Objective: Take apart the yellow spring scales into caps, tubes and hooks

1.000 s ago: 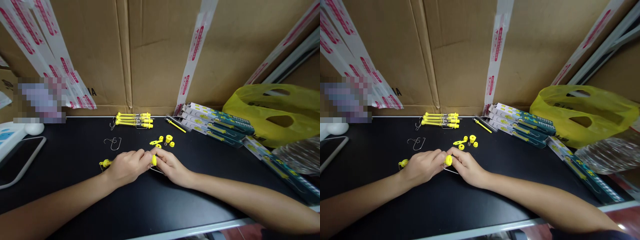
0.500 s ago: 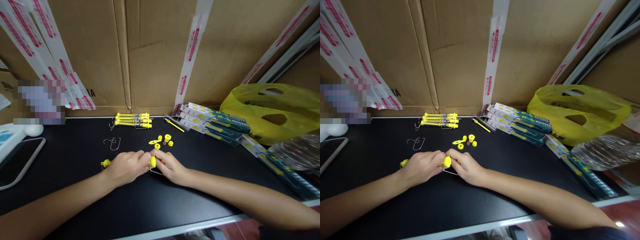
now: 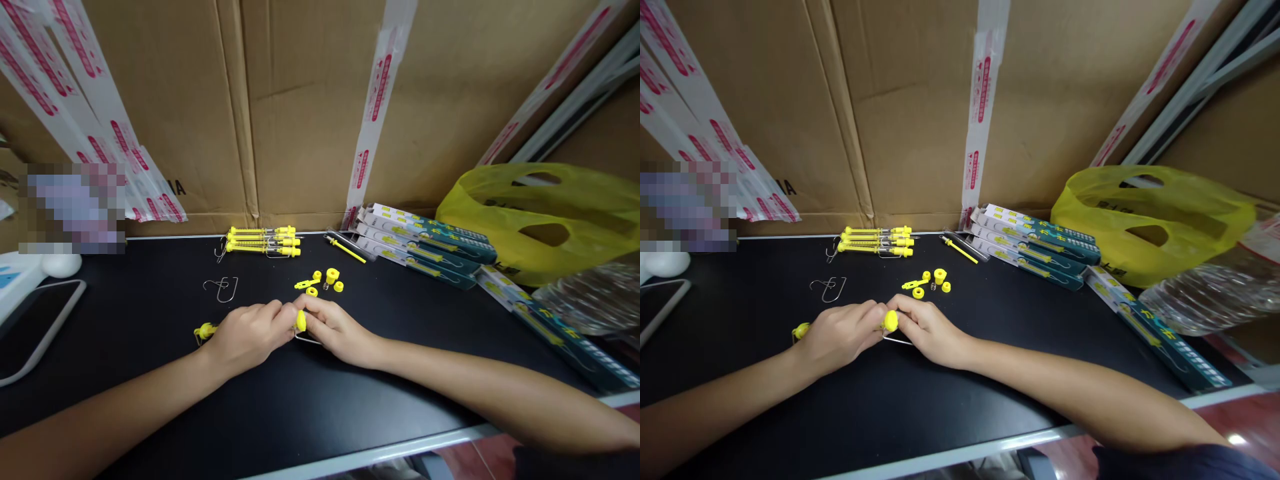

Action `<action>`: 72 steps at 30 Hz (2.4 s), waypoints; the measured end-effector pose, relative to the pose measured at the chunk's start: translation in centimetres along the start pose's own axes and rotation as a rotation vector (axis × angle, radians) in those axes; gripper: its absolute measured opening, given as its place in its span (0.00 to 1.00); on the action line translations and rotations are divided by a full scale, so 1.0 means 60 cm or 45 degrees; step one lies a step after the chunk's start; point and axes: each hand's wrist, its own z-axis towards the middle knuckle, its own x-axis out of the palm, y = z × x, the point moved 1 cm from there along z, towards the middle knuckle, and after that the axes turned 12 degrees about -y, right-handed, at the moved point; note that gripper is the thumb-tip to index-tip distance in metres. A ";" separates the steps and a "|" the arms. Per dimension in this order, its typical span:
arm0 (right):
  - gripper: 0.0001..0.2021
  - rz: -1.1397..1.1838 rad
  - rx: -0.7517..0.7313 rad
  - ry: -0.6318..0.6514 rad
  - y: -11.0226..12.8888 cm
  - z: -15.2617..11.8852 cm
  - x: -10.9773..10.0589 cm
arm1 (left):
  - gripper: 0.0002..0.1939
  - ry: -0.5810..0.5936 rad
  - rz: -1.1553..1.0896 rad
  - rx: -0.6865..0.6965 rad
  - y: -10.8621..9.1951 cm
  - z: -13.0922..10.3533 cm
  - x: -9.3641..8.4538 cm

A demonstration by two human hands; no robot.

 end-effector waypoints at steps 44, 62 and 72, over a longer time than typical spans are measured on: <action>0.04 -0.151 -0.117 -0.006 -0.009 -0.002 0.001 | 0.07 0.185 -0.001 -0.054 0.003 0.000 -0.001; 0.09 0.157 0.115 0.015 -0.010 -0.002 0.000 | 0.12 0.005 -0.043 -0.071 0.017 -0.007 0.006; 0.02 -0.337 -0.244 0.036 -0.007 -0.008 -0.010 | 0.03 -0.116 -0.090 0.166 0.011 -0.005 0.010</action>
